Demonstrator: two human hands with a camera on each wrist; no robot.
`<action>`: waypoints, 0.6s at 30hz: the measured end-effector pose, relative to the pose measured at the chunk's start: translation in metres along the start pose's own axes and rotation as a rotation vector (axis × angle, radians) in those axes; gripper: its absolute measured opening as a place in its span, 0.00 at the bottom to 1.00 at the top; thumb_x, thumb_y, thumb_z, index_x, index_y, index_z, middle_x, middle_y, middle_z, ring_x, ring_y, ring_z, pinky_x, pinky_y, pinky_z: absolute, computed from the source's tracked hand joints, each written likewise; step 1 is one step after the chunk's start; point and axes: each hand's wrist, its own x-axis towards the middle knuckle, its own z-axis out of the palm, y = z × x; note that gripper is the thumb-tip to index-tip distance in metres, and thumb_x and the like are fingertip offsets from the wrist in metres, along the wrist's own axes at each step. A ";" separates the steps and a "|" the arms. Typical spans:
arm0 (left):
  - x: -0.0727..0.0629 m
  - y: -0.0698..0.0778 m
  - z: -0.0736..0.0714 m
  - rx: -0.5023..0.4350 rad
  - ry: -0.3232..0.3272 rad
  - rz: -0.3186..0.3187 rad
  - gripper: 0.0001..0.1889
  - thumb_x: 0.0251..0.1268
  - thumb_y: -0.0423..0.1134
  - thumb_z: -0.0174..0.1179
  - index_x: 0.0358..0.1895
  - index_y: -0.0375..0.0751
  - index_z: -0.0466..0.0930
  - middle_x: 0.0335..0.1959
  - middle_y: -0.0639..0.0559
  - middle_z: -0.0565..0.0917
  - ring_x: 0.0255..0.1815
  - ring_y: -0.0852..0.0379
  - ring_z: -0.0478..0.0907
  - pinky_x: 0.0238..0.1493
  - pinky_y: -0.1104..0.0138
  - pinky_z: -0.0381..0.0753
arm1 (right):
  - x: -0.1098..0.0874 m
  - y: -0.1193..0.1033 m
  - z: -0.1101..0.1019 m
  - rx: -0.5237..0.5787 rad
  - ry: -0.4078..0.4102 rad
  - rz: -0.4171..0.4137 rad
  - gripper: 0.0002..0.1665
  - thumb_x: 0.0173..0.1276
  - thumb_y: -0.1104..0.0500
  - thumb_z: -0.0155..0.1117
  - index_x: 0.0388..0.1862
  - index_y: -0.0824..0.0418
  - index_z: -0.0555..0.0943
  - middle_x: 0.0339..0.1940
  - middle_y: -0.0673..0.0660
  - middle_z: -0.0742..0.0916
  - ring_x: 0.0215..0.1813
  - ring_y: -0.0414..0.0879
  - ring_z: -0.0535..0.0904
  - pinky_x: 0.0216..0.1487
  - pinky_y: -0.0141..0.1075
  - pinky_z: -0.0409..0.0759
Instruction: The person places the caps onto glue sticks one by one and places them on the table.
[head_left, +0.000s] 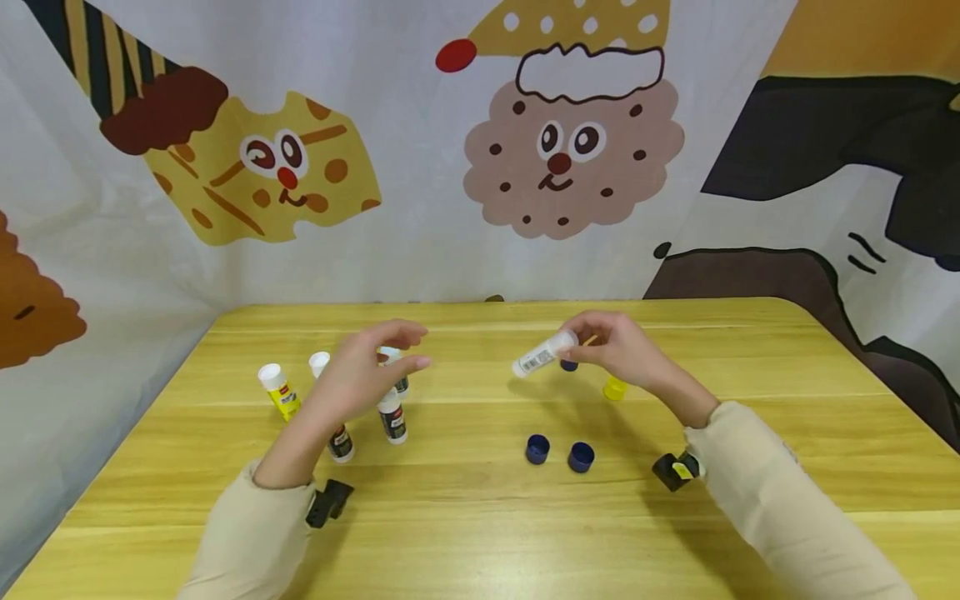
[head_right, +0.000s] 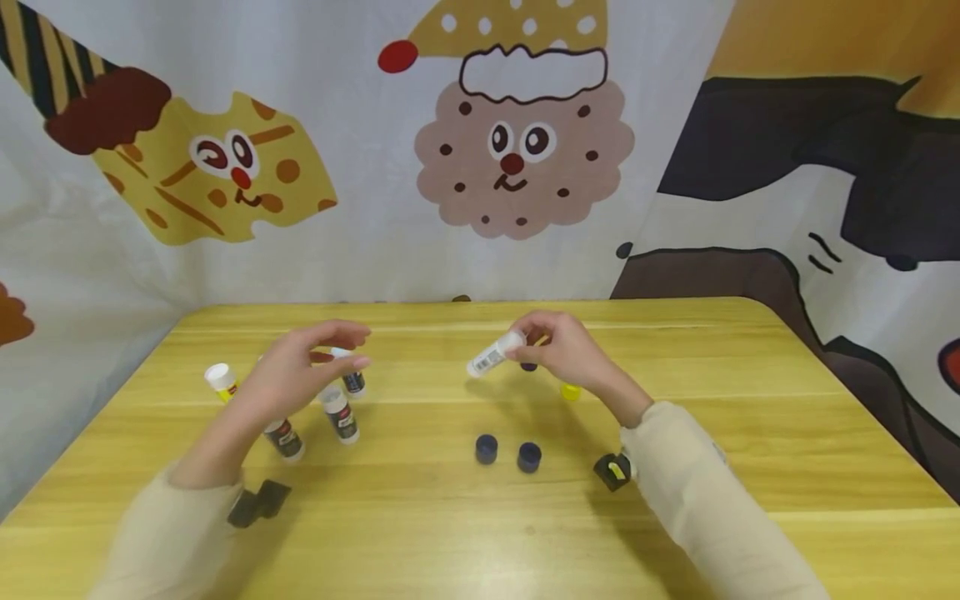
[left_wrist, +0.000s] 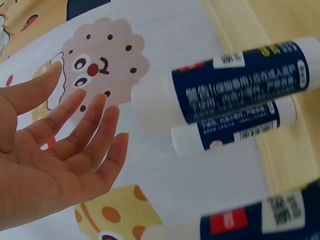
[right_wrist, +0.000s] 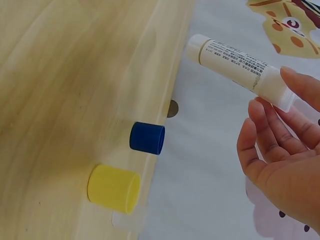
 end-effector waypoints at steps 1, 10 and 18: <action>-0.001 -0.001 -0.001 0.001 0.003 -0.001 0.18 0.61 0.39 0.60 0.54 0.40 0.75 0.48 0.45 0.79 0.51 0.47 0.73 0.49 0.54 0.72 | 0.001 0.000 -0.001 -0.003 0.003 0.002 0.12 0.59 0.63 0.65 0.42 0.67 0.80 0.35 0.58 0.82 0.36 0.50 0.75 0.35 0.38 0.77; -0.009 -0.006 -0.014 0.025 0.030 -0.008 0.17 0.63 0.40 0.58 0.54 0.39 0.75 0.48 0.43 0.79 0.51 0.47 0.73 0.50 0.53 0.71 | 0.009 0.002 -0.007 -0.049 0.035 0.016 0.12 0.59 0.63 0.65 0.42 0.68 0.80 0.34 0.59 0.81 0.36 0.50 0.75 0.34 0.36 0.75; -0.017 -0.011 -0.025 0.044 0.055 -0.021 0.18 0.63 0.41 0.58 0.55 0.38 0.74 0.48 0.41 0.78 0.51 0.46 0.73 0.50 0.52 0.71 | 0.019 0.006 -0.011 -0.049 0.062 0.052 0.13 0.60 0.61 0.65 0.42 0.67 0.79 0.34 0.59 0.81 0.37 0.51 0.74 0.35 0.37 0.71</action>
